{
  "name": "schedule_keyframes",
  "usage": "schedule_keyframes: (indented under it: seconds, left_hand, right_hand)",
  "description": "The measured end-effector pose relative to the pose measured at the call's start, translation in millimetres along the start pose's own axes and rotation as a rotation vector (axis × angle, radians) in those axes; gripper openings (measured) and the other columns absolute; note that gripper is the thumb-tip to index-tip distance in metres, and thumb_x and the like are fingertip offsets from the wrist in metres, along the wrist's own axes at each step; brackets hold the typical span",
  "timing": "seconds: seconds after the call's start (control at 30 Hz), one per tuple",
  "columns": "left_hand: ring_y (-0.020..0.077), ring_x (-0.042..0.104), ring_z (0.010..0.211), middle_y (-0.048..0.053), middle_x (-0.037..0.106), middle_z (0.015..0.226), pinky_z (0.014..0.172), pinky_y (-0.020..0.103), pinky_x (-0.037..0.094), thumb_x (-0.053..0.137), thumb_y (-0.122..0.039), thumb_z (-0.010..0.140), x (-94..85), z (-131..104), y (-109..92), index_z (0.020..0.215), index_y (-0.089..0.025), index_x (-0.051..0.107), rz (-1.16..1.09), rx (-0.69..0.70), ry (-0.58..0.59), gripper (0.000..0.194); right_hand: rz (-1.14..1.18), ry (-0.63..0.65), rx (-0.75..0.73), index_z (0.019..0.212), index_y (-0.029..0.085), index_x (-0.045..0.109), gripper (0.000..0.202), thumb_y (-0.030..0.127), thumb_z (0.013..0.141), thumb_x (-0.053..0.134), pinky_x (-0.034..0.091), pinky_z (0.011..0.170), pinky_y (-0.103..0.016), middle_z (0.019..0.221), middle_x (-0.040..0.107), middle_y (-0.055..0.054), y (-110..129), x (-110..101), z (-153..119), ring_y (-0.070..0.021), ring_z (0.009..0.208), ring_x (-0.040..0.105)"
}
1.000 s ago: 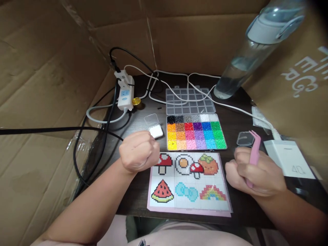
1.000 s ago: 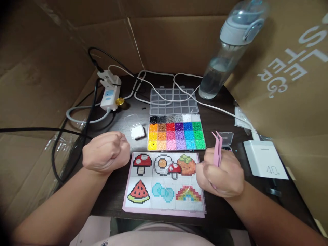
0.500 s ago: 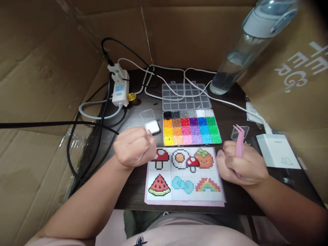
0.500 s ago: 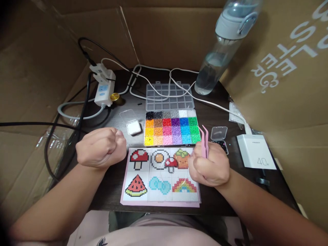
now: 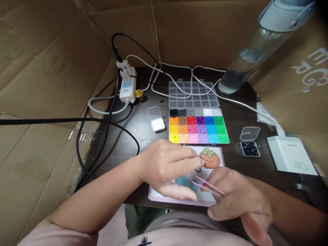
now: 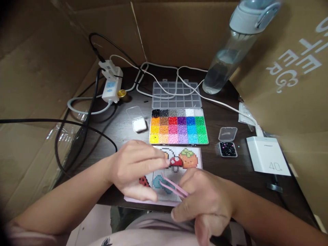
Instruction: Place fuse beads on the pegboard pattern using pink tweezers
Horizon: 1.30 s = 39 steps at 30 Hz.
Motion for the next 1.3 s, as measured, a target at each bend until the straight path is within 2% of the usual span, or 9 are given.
schedule_keyframes:
  seconds: [0.1,0.23,0.4,0.43,0.53,0.77,1.0,1.17,1.3]
  left_hand:
    - [0.0147,0.056,0.05,0.001,0.062,0.062,0.041,0.032,0.039,0.055,-0.052,0.097,10.4,4.3,-13.9,0.088,-0.009,0.068,-0.04,0.036,0.034,0.046]
    - [0.0143,0.044,0.047,-0.001,0.055,0.056,0.042,0.034,0.033,0.055,-0.038,0.099,17.0,5.5,-21.8,0.073,-0.012,0.07,-0.073,0.023,0.136,0.04]
    - [0.0146,0.036,0.046,-0.001,0.049,0.052,0.041,0.034,0.03,0.051,-0.025,0.098,17.1,3.3,-19.5,0.065,-0.012,0.068,-0.104,-0.004,0.116,0.039]
    - [0.0145,0.035,0.046,-0.001,0.048,0.052,0.041,0.034,0.03,0.048,-0.023,0.098,17.6,3.0,-19.0,0.064,-0.012,0.067,-0.109,-0.003,0.108,0.04]
    - [0.0128,0.034,0.045,-0.001,0.046,0.051,0.042,0.031,0.033,0.044,-0.02,0.098,18.4,2.9,-18.5,0.056,-0.014,0.06,-0.125,0.009,0.055,0.046]
    - [0.0102,0.031,0.043,-0.002,0.041,0.047,0.039,0.027,0.031,0.045,-0.018,0.095,20.3,2.0,-20.8,0.051,-0.016,0.052,-0.152,-0.005,-0.053,0.044]
    - [0.0105,0.036,0.042,-0.003,0.043,0.047,0.04,0.028,0.034,0.046,-0.019,0.096,25.0,1.5,-20.3,0.053,-0.019,0.049,-0.147,-0.068,-0.108,0.044]
    - [0.0152,0.052,0.046,0.002,0.058,0.054,0.044,0.031,0.04,0.044,-0.035,0.103,9.9,-0.6,-0.7,0.071,-0.016,0.062,-0.134,-0.1,-0.07,0.041]
    - [0.013,0.059,0.052,0.002,0.062,0.058,0.052,0.026,0.046,0.042,-0.015,0.1,-9.3,-12.3,23.0,0.074,-0.016,0.062,-0.096,-0.255,-0.256,0.033]
  right_hand:
    - [0.535,0.008,-0.007,0.079,0.022,0.073,0.075,0.073,0.096,0.021,0.037,0.047,-0.027,0.046,0.041,0.002,11.0,3.9,7.2,-0.0138,0.041,0.042]
    - [0.735,0.016,0.035,0.098,0.019,0.075,0.067,0.058,0.103,0.021,0.037,0.047,-0.029,0.048,0.047,0.001,13.4,5.0,12.3,-0.0148,0.042,0.044]
    - [0.609,-0.181,0.188,0.128,0.028,0.066,0.044,0.051,0.101,0.04,0.051,0.059,-0.027,0.06,0.062,-0.002,16.6,12.3,-0.5,-0.0171,0.054,0.062]
    - [0.558,-0.29,0.272,0.13,0.029,0.064,0.04,0.048,0.1,0.045,0.052,0.062,-0.028,0.061,0.063,-0.002,16.6,12.5,-3.7,-0.0182,0.057,0.064]
    - [0.458,-0.373,0.395,0.126,0.027,0.065,0.034,0.041,0.095,0.06,0.056,0.068,-0.029,0.072,0.07,-0.005,18.9,12.7,-6.9,-0.0201,0.069,0.07]
    - [0.52,-0.352,0.418,0.1,0.021,0.071,0.012,0.019,0.089,0.069,0.058,0.065,-0.023,0.076,0.073,-0.005,10.6,-6.7,12.2,-0.0154,0.066,0.07]
    - [0.637,-0.32,0.45,0.093,0.02,0.075,0.007,0.018,0.088,0.07,0.055,0.057,-0.023,0.071,0.068,-0.004,4.5,-5.9,22.8,-0.0124,0.058,0.063]
    - [0.642,-0.378,0.553,0.103,0.024,0.077,0.028,0.005,0.084,0.07,0.061,0.062,-0.029,0.084,0.072,-0.006,-1.9,-9.0,9.3,-0.0183,0.072,0.071]
    - [0.45,-0.533,0.716,0.092,0.023,0.078,0.019,0.008,0.084,0.072,0.064,0.071,-0.029,0.088,0.075,-0.006,-12.7,-9.6,-5.7,-0.0204,0.086,0.072]
Point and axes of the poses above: each hand's wrist, its own z-axis towards the middle knuckle, its own x-axis out of the palm, y = z × x, the point moved 3 cm from there along z, towards the middle knuckle
